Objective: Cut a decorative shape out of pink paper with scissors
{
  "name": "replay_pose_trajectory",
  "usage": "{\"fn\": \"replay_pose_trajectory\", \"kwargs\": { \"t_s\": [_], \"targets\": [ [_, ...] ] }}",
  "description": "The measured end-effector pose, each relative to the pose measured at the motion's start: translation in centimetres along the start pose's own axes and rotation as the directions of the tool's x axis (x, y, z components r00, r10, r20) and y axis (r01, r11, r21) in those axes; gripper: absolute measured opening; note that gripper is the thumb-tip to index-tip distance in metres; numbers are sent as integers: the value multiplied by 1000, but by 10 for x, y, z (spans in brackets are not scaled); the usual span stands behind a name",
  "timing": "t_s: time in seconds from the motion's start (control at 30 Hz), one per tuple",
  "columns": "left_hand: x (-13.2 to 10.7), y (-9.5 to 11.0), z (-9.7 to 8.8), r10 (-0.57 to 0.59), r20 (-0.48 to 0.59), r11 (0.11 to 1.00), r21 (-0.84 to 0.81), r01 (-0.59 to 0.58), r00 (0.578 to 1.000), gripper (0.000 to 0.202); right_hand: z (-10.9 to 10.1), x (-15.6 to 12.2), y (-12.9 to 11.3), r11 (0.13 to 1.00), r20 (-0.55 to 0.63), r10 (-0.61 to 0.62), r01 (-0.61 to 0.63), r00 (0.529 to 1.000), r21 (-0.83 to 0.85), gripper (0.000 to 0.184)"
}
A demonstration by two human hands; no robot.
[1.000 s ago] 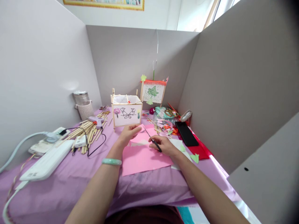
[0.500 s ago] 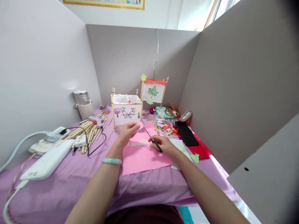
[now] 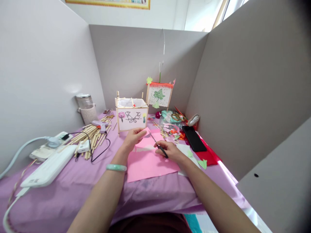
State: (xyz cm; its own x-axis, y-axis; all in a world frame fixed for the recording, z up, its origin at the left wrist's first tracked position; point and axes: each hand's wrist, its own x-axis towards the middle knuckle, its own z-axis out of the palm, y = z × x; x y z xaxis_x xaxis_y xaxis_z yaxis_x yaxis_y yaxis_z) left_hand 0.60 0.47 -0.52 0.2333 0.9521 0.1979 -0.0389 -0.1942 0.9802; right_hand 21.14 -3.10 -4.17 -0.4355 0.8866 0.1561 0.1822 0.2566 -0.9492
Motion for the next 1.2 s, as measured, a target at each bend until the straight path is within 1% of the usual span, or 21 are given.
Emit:
{"fn": "replay_pose_trajectory", "kwargs": {
  "t_s": [0.3,0.4,0.7,0.87,1.2],
  "targets": [
    [1,-2,-1,0,5,1000,-1,0,1000,32,2,1,0,998,-42,-38,35,998,-61,33],
    [0,0,0,-5,-1,1000,-6,5,1000,33,2,1,0,996,-52,-31,26,998,-85,34],
    [1,-1,0,-14,22,1000,-8,14,1000,34,3,1,3,995,-51,-28,23,998,-100,38],
    [0,-1,1,-7,39,1000,-1,7,999,35,3,1,2,994,-43,-38,33,998,-104,37],
    [1,-3,0,-10,36,1000,-4,10,999,37,2,1,1,969,-82,-88,66,993,-237,34]
  ]
}}
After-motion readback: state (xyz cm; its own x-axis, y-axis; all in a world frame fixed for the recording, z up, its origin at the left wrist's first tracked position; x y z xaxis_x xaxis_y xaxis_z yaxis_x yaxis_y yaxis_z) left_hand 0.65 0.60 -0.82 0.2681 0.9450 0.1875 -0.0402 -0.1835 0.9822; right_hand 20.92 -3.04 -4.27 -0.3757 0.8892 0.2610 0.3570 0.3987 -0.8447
